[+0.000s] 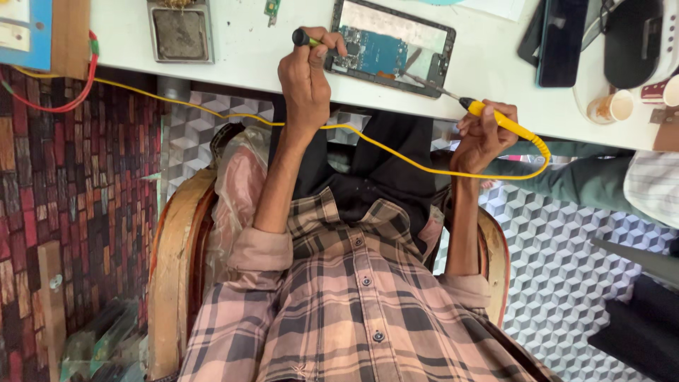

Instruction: The person uses a soldering iron and solder wire to reflow or repair connections on a small circuit board placed on a tablet. The person repeatedly applies heat and solder to specific points on the board while seated at a cluttered workbench.

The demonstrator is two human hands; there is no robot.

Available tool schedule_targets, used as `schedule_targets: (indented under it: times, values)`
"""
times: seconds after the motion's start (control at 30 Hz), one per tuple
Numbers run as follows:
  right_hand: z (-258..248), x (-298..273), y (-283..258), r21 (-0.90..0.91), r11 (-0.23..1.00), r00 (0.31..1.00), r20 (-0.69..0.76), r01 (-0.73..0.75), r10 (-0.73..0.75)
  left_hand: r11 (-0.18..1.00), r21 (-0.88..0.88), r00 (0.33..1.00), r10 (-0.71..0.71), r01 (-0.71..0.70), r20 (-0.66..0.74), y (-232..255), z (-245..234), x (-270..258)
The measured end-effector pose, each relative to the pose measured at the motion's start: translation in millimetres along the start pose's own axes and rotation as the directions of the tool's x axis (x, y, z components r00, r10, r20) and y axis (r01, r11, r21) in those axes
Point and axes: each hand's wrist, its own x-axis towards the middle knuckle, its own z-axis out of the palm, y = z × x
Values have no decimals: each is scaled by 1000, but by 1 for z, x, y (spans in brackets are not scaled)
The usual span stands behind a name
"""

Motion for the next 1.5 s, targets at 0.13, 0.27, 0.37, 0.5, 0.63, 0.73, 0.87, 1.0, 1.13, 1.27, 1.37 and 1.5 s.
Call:
schedule_targets:
  times: [0.13, 0.27, 0.37, 0.5, 0.63, 0.73, 0.87, 1.0, 1.13, 1.27, 1.37, 1.5]
  values:
    - [-1, 3, 0, 14, 1000, 1000, 3, 13, -13, 999, -1, 999, 48, -48, -4, 5, -1, 2]
    - [-2, 2, 1, 18, 1000, 1000, -12, 3, -3, 994, -47, 995, 97, -98, -16, 9, -1, 2]
    - [-3, 0, 1, 34, 999, 1000, -9, -20, 20, 998, -15, 998, 55, -55, -11, 8, -1, 2]
    - [1, 2, 3, 8, 1000, 1000, 1, -22, 22, 997, -45, 998, 63, -64, -9, 8, -2, 2]
    - [2, 3, 5, 30, 1000, 999, -36, -2, 3, 1000, 14, 1000, -10, 10, 0, 5, -3, 3]
    - [0, 2, 3, 23, 1000, 999, -52, 1, 0, 1000, -7, 1000, 24, -24, -6, 4, -2, 1]
    - [2, 5, -6, 102, 994, 992, -110, -41, 53, 999, -45, 1000, 19, -19, 6, 1, -2, 1]
    - [10, 9, -15, 8, 998, 992, -109, -68, 68, 989, -109, 995, 101, -100, 6, 0, 1, 1]
    - [15, 20, -11, -30, 1000, 994, -112, -2, -1, 992, -120, 999, 30, -26, 35, 0, -3, -1]
    - [15, 38, -1, 19, 1000, 986, -163, 24, -21, 998, -64, 999, -6, 9, 49, 2, -3, 2]
    - [15, 44, 8, 85, 996, 984, -176, -3, 18, 997, -76, 999, 13, -10, 42, 4, -3, 3]
    - [11, 42, 13, 115, 993, 995, -102, -10, 22, 995, -89, 998, 40, -36, 42, 6, -3, 2]
